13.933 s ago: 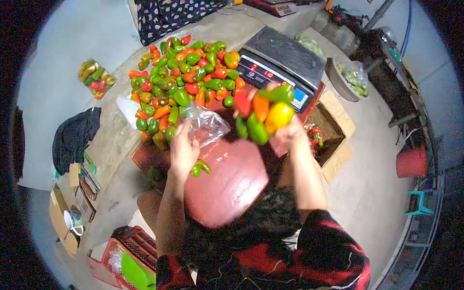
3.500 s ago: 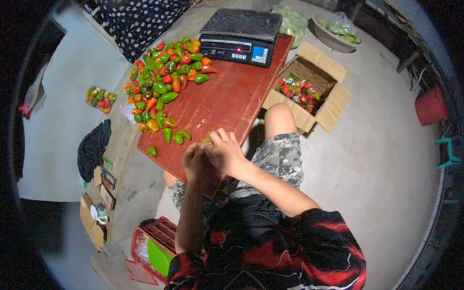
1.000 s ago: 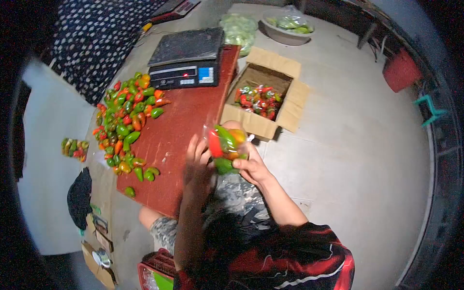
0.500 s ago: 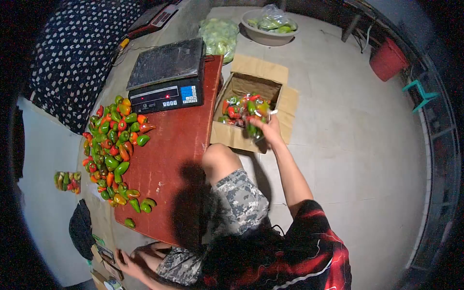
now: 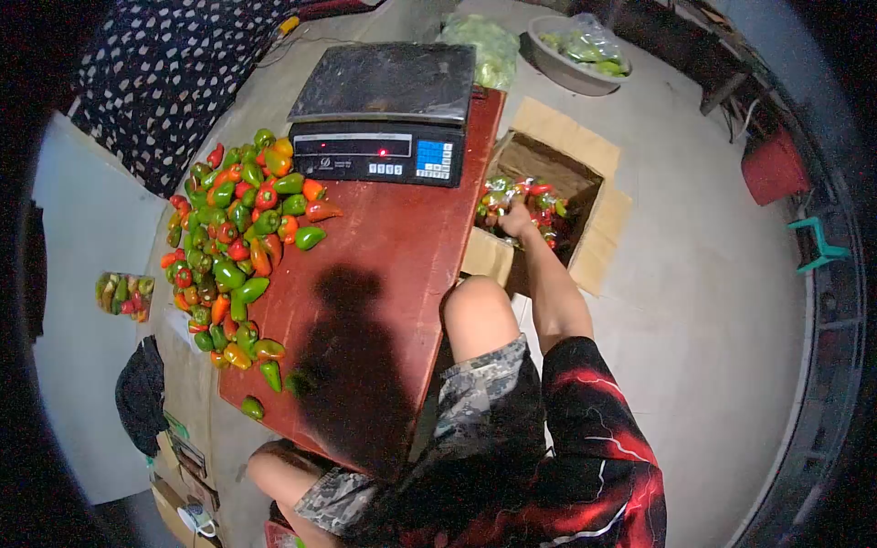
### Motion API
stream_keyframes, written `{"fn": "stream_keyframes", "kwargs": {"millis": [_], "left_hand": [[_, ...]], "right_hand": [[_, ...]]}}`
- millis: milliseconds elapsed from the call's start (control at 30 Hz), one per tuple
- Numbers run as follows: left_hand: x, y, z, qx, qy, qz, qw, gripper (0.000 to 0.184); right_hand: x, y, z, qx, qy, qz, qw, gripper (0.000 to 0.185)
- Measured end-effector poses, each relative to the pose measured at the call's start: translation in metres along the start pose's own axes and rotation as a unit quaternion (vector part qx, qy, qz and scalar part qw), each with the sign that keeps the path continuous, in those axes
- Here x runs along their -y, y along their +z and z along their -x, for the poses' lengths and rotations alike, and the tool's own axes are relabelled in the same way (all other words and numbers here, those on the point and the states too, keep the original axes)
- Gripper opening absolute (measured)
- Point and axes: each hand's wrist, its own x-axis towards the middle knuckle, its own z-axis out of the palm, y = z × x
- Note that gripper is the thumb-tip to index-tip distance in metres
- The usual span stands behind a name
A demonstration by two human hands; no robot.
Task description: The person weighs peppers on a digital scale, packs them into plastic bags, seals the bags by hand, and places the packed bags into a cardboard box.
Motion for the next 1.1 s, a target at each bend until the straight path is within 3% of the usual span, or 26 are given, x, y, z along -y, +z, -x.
{"fn": "stream_keyframes", "kwargs": {"millis": [33,133,200,233,300,333,367,400,433,467,600,700,833,867,933,967,1033,1100], "left_hand": [[0.0,0.001,-0.001,0.003,-0.003,0.001,1.0,0.044],[0.003,0.003,-0.002,0.009,-0.011,0.007,1.0,0.044],[0.005,0.004,-0.003,0.014,-0.015,0.019,1.0,0.043],[0.005,0.003,-0.003,0.015,-0.017,0.027,0.999,0.043],[0.007,0.002,-0.002,0.025,-0.015,0.039,0.999,0.043],[0.008,0.003,-0.001,0.03,-0.014,0.051,0.998,0.043],[0.009,0.003,0.001,0.037,-0.012,0.061,0.997,0.043],[0.009,0.003,0.003,0.042,-0.009,0.077,0.996,0.042],[0.011,0.004,0.004,0.052,-0.008,0.09,0.995,0.042],[0.012,0.005,0.005,0.061,-0.004,0.101,0.993,0.042],[0.014,0.009,0.007,0.096,0.001,0.157,0.983,0.041],[0.014,0.011,0.009,0.121,0.005,0.212,0.97,0.041],[0.017,0.012,0.01,0.161,-0.001,0.281,0.946,0.04],[0.017,0.011,0.01,0.17,-0.005,0.296,0.94,0.04],[0.021,0.01,0.009,0.187,-0.015,0.323,0.928,0.04],[0.023,0.009,0.008,0.195,-0.019,0.336,0.922,0.04],[0.028,0.003,0.007,0.207,-0.03,0.358,0.91,0.04],[0.03,-0.001,0.003,0.216,-0.039,0.377,0.9,0.039]], "right_hand": [[-0.028,0.017,-0.023,0.011,-0.025,-0.057,0.998,0.074],[-0.037,0.013,-0.034,0.063,0.025,0.041,0.997,0.067],[-0.024,0.001,-0.033,0.027,0.122,0.24,0.963,0.061],[-0.033,-0.006,-0.034,0.007,0.032,0.192,0.981,0.06],[-0.071,-0.014,-0.063,-0.046,0.041,0.201,0.978,0.054],[-0.05,-0.028,-0.05,-0.038,0.026,0.18,0.982,0.048],[0.014,-0.044,-0.001,-0.113,-0.013,0.127,0.985,0.042],[0.008,-0.049,-0.016,-0.114,0.043,0.112,0.986,0.04],[0.028,-0.058,-0.006,-0.141,0.053,0.008,0.989,0.038],[0.016,-0.06,-0.021,-0.236,-0.062,0.046,0.969,0.035],[0.132,-0.072,0.022,-0.292,-0.18,-0.046,0.938,0.026],[0.222,-0.053,0.064,-0.173,-0.317,-0.111,0.926,0.018],[0.312,0.012,0.145,-0.002,-0.416,0.01,0.909,0.021],[0.328,0.033,0.172,0.095,-0.421,0.01,0.902,0.024],[0.35,0.072,0.236,0.2,-0.482,0.075,0.85,0.035],[0.349,0.096,0.256,0.283,-0.532,0.094,0.792,0.055],[0.339,0.135,0.305,0.366,-0.491,0.157,0.775,0.084],[0.329,0.172,0.335,0.375,-0.467,0.227,0.768,0.104]]}}
